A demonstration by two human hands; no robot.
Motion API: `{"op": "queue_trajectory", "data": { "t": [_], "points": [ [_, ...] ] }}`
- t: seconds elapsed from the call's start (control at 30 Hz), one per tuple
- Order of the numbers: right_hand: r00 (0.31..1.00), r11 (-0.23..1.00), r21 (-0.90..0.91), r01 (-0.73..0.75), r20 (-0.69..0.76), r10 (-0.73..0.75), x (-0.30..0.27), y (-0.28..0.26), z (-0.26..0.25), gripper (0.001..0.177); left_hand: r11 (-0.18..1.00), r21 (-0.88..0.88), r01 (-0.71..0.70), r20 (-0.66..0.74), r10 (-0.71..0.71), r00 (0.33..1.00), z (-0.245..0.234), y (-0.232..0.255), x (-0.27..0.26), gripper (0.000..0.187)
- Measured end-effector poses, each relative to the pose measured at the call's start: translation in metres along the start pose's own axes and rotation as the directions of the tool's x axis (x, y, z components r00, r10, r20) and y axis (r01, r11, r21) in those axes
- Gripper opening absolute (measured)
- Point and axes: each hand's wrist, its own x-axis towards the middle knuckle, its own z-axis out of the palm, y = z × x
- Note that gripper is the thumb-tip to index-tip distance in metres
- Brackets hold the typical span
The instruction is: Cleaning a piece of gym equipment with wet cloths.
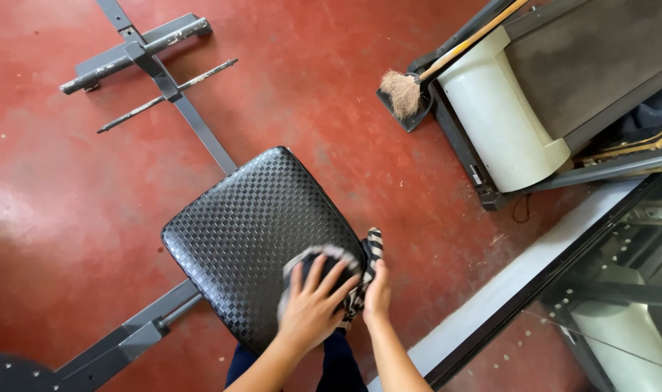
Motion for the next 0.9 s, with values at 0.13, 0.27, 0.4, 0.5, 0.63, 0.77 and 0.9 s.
{"op": "queue_trajectory", "data": {
  "t": [0.13, 0.27, 0.4, 0.5, 0.63, 0.77, 0.9],
  "points": [
    [0.879, 0.708, -0.521, 0.477, 0.276, -0.389, -0.004, -0.005, 0.025, 0.055, 0.994, 0.070, 0.085, -0.064, -0.080, 0.995, -0.024, -0.015, -0.059, 0.079],
    [0.583, 0.150, -0.702, 0.696, 0.430, -0.689, 0.023, 0.016, 0.040, 0.048, 0.984, 0.042, 0.171, -0.053, -0.168, 0.984, -0.021, -0.016, -0.075, 0.071],
    [0.746, 0.360, -0.710, 0.605, 0.348, -0.568, 0.023, -0.003, 0.048, 0.048, 0.982, 0.027, 0.189, -0.060, -0.188, 0.980, -0.018, -0.016, -0.046, 0.068],
    [0.907, 0.489, -0.785, 0.380, 0.212, -0.365, 0.019, -0.009, 0.048, 0.058, 0.979, -0.034, 0.200, 0.003, -0.200, 0.980, -0.010, -0.019, -0.013, 0.068],
    [0.894, 0.832, -0.353, 0.428, 0.030, -0.447, 0.011, 0.000, 0.044, 0.047, 0.980, -0.107, 0.171, 0.069, -0.164, 0.984, 0.002, -0.030, 0.035, 0.067],
    [0.852, 0.834, -0.371, 0.408, -0.172, -0.494, 0.037, 0.021, 0.044, 0.039, 0.991, -0.110, 0.069, 0.221, -0.043, 0.974, 0.025, -0.054, 0.070, 0.062],
    [0.817, 0.719, -0.558, 0.414, -0.121, -0.564, 0.034, 0.021, 0.071, 0.042, 0.993, -0.104, -0.058, 0.177, 0.076, 0.981, 0.074, -0.085, 0.089, 0.058]
  ]
}}
